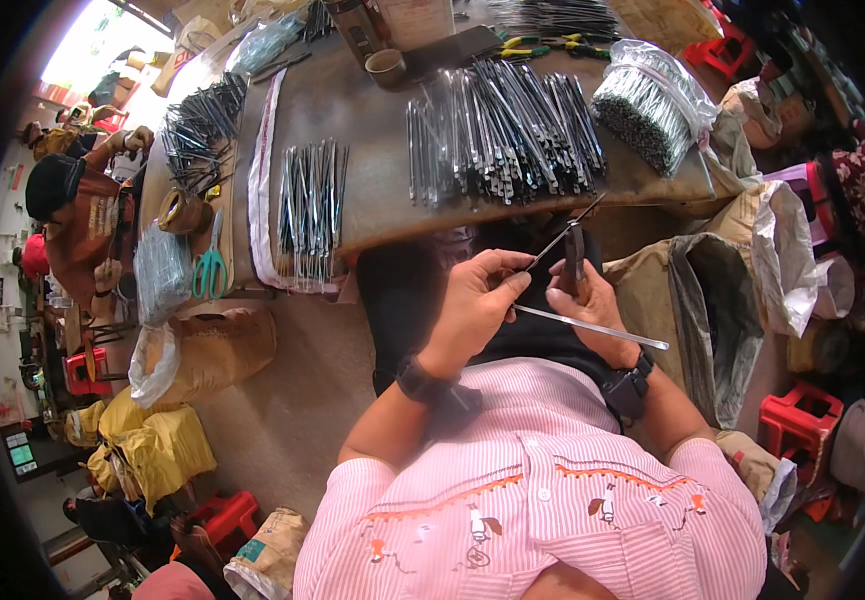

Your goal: The person repeatedly picks up thin metal rods from a table, uses pliers to cut each rod near one end, and places the cut pieces back on the table. The process is continuous and repetitive throughout the clip.

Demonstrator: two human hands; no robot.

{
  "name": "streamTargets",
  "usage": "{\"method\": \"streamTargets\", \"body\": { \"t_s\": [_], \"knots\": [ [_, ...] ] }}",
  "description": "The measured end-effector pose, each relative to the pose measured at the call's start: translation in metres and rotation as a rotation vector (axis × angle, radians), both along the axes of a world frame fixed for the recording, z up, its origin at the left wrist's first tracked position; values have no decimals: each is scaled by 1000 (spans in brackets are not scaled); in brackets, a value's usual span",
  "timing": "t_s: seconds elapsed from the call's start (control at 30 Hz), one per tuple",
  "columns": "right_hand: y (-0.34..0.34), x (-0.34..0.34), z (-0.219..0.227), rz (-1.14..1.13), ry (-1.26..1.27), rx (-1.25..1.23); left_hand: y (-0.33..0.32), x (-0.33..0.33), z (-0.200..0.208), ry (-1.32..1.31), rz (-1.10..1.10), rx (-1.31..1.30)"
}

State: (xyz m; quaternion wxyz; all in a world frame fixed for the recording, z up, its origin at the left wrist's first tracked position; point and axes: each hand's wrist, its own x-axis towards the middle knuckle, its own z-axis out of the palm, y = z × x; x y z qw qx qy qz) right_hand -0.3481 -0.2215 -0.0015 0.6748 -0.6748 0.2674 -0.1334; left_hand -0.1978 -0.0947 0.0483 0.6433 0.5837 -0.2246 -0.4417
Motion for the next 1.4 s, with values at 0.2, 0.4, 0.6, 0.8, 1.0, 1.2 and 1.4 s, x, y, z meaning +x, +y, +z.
{"method": "streamTargets", "body": {
  "t_s": [0.2,0.4,0.6,0.8,1.0,1.2,1.4],
  "knots": [
    [-1,5,-13,48,60,132,3,8,0,2,84,50],
    [1,10,-6,-227,-159,247,5,7,-9,35,70,49],
    [12,34,11,-184,-312,187,-4,-3,-8,53,24,43],
    [11,41,10,-187,-342,232,-1,-1,-7,86,0,30],
    [10,40,20,-218,-324,215,-3,-2,-4,95,-12,2],
    [13,42,31,-223,-340,225,-2,-3,3,125,-10,-48],
    [15,43,29,-206,-321,217,1,-1,5,147,-3,-29]
  ]
}}
